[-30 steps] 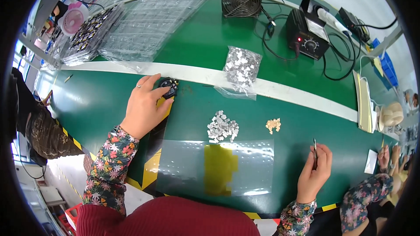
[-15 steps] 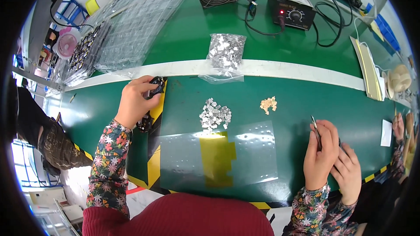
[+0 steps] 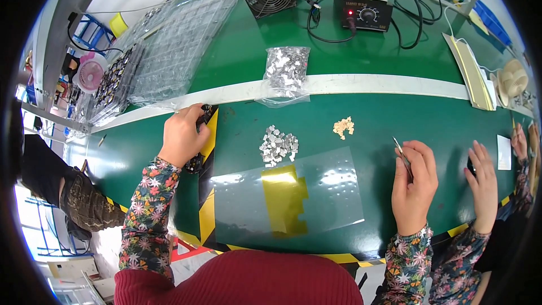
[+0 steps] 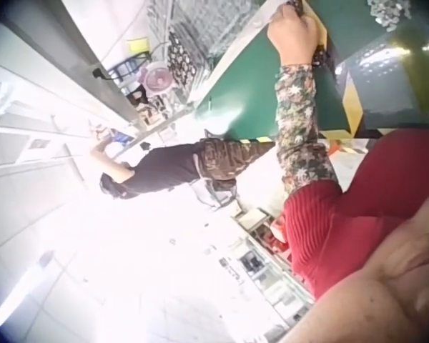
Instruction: The person assembles components of a small electronic device by soldering small metal parts onto a PCB with a soldering iron and applying adhesive from a dispenser tube to electronic components, using tweezers to handle the small parts.
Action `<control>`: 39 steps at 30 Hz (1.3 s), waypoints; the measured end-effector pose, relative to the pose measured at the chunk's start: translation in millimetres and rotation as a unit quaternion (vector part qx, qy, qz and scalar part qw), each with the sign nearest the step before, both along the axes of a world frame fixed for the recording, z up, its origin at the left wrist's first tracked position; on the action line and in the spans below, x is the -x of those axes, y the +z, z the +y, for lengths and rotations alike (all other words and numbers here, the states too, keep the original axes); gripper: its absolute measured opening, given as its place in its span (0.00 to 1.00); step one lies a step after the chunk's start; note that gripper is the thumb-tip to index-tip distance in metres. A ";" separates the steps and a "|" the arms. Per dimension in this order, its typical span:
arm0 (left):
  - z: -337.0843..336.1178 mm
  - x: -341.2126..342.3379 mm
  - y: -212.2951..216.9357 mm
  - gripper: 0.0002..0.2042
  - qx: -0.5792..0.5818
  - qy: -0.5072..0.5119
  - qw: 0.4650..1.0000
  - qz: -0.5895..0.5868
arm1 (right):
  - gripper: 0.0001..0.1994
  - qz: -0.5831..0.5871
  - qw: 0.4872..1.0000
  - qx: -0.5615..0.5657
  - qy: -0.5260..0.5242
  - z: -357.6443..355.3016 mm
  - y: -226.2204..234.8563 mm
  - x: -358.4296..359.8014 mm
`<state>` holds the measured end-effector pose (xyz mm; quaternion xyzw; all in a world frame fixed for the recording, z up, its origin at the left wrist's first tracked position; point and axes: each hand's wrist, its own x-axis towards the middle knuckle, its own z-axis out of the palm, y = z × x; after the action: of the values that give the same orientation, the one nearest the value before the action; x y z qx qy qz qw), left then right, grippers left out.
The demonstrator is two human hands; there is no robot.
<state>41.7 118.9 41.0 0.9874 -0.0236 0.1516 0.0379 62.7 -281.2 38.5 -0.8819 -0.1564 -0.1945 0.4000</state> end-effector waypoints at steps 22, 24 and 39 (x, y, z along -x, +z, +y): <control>-83.4 28.5 48.3 0.13 0.737 -0.043 0.655 0.164 | 0.06 0.090 0.957 -0.156 0.227 56.9 41.0 1.6; -97.7 33.7 45.4 0.12 0.750 -0.039 0.630 0.196 | 0.08 0.216 0.925 -0.169 0.264 77.5 46.3 6.9; -135.6 51.0 39.1 0.11 0.778 -0.078 0.567 0.257 | 0.07 0.506 0.701 -0.438 0.247 81.8 34.6 34.1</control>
<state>-9.4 -16.7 80.1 0.5679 0.0377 -0.1525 0.8079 28.6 -199.4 73.0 -0.5029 -0.0397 0.3402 0.7936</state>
